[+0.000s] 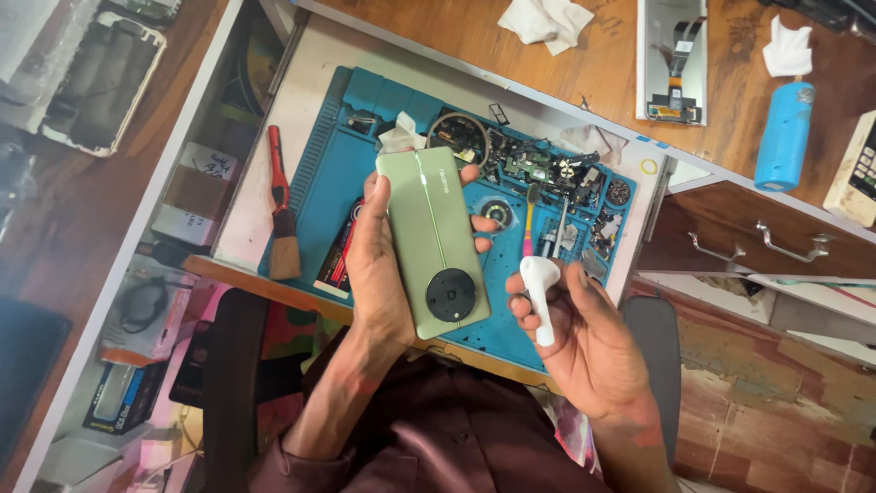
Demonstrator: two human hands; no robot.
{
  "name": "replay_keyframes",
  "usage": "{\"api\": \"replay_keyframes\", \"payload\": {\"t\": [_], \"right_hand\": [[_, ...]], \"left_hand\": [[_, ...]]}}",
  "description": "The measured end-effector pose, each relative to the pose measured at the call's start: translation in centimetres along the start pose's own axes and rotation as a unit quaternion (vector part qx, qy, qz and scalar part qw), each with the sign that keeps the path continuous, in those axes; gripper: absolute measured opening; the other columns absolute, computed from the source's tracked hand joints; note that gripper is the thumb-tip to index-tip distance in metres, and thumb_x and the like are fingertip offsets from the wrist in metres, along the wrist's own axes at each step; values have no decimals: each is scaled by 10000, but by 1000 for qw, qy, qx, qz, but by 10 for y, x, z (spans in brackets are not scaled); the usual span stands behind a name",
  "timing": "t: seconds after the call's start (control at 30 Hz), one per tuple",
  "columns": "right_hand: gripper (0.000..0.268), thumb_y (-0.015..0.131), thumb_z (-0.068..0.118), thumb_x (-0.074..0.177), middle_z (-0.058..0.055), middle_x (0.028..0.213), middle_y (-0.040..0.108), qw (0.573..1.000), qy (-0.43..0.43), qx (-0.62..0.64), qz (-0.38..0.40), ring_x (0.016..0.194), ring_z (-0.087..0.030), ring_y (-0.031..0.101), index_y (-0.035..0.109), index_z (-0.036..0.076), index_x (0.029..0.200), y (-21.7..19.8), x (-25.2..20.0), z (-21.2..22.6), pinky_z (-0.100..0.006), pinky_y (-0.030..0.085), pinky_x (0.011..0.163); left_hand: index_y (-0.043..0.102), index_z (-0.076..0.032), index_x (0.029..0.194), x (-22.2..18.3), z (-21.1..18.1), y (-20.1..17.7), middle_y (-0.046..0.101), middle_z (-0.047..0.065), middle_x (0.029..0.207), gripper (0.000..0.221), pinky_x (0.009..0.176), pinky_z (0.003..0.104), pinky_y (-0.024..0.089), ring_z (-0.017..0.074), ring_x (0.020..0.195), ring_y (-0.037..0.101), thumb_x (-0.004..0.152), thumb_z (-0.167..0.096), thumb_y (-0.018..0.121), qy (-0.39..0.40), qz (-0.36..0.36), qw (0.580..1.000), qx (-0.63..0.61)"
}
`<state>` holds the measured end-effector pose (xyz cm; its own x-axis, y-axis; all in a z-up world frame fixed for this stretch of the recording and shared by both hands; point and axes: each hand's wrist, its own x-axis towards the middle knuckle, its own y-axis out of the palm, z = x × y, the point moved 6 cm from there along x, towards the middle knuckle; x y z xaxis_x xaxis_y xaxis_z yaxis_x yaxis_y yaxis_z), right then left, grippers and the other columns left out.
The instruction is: The person uses an electric screwdriver to remove screws from the back of a green smartphone and then wipes the camera module with a white cloth dampened with liquid from a bottle.
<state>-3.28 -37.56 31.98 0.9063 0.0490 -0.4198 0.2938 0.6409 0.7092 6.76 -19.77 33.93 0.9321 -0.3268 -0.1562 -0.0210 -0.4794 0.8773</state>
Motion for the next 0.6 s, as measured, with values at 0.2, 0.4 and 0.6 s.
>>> {"api": "replay_keyframes", "payload": {"t": [0.2, 0.4, 0.6], "right_hand": [[250, 727, 87, 973, -134, 965, 701, 941, -153, -302, -4, 806, -161, 644, 686, -79, 1156, 28, -10, 9, -268, 532, 691], [180, 828, 39, 839, -66, 914, 703, 691, -341, -637, -14, 629, -77, 573, 762, -21, 995, 82, -25, 17, -221, 372, 492], [204, 800, -10, 866, -96, 1013, 683, 611, -397, -683, 48, 826, -148, 720, 738, -19, 1060, 99, -26, 6, -254, 593, 681]], "left_hand": [[365, -103, 1452, -3, -9, 7, 595, 237, 1389, 448, 840, 424, 598, 324, 951, 692, 1129, -412, 339, 31, 9, 999, -11], [301, -150, 1469, -6, -17, 20, 574, 229, 1407, 412, 842, 424, 582, 315, 954, 674, 1146, -397, 358, 53, 31, 998, -25], [288, -155, 1470, -8, -21, 24, 564, 204, 1403, 433, 828, 407, 571, 290, 955, 669, 1133, -405, 391, 73, 25, 997, 28]]}}
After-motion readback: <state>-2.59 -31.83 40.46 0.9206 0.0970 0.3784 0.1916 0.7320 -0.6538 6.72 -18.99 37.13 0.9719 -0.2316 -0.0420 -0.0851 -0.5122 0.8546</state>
